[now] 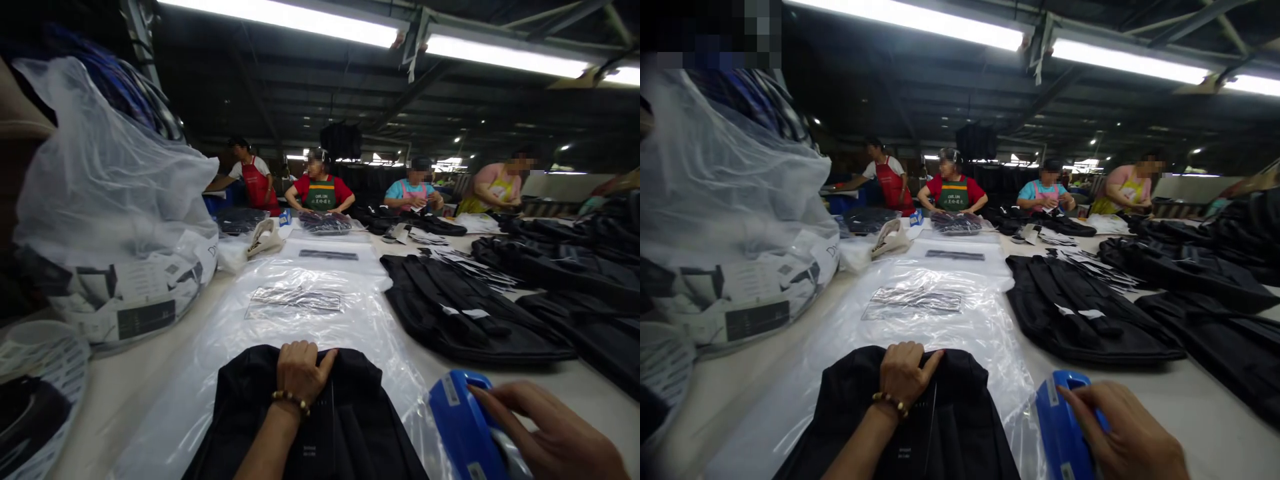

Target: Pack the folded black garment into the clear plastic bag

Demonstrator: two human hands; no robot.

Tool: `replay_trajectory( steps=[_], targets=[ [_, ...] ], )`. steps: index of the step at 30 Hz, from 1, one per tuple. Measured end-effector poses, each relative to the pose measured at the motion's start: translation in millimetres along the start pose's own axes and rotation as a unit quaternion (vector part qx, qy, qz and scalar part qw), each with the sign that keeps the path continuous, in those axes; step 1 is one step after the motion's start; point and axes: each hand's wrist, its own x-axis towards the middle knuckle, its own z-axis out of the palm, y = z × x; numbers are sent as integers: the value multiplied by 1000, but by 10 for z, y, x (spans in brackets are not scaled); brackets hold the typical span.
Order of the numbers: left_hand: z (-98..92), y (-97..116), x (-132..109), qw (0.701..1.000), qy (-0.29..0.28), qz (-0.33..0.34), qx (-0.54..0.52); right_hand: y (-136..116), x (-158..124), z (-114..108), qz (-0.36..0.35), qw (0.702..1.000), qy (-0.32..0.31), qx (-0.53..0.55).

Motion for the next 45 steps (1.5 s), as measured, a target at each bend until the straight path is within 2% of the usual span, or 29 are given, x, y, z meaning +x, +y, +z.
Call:
replay_trajectory(
  steps=[3,5,7,11,14,17,23,27,31,35,37,40,42,45],
  targets=[
    [-56,20,-5,997,66,26,-5,-659,675,347,-10,996,-85,-24],
    [-103,32,-23,997,77,29,-6,-919,1011,720,-59,978,-198,-7],
    [-156,38,-56,997,77,23,-9,-1058,1221,1107,-106,959,-263,16],
    [-240,41,-141,997,77,-1,-13,-1202,1324,1671,-206,912,-350,55],
    [-253,43,-185,997,76,-2,-16,-1266,1276,1900,-263,879,-392,66],
    [-234,45,-208,997,75,-3,-27,-1262,1227,2056,-291,863,-409,60],
    [-191,48,-242,997,49,-26,-45,-1152,1214,2284,-288,871,-398,34],
    [-208,62,-220,997,59,-26,-44,-1120,1231,2365,-277,883,-379,15],
    [-309,83,-200,997,70,-19,-38,-1134,1293,2356,-259,893,-368,-5],
    [-475,86,-234,997,70,-19,-29,-1259,1330,2238,-238,904,-355,-14],
    [-556,80,-258,996,78,-20,-30,-1357,1258,2155,-252,900,-356,2],
    [-647,66,-292,995,90,-12,-36,-1463,1049,2060,-296,871,-392,31],
    [-676,57,-319,995,88,-7,-43,-1474,920,2037,-306,856,-415,36],
    [-662,45,-360,996,79,-14,-47,-1426,854,2065,-295,856,-423,37]
  ],
)
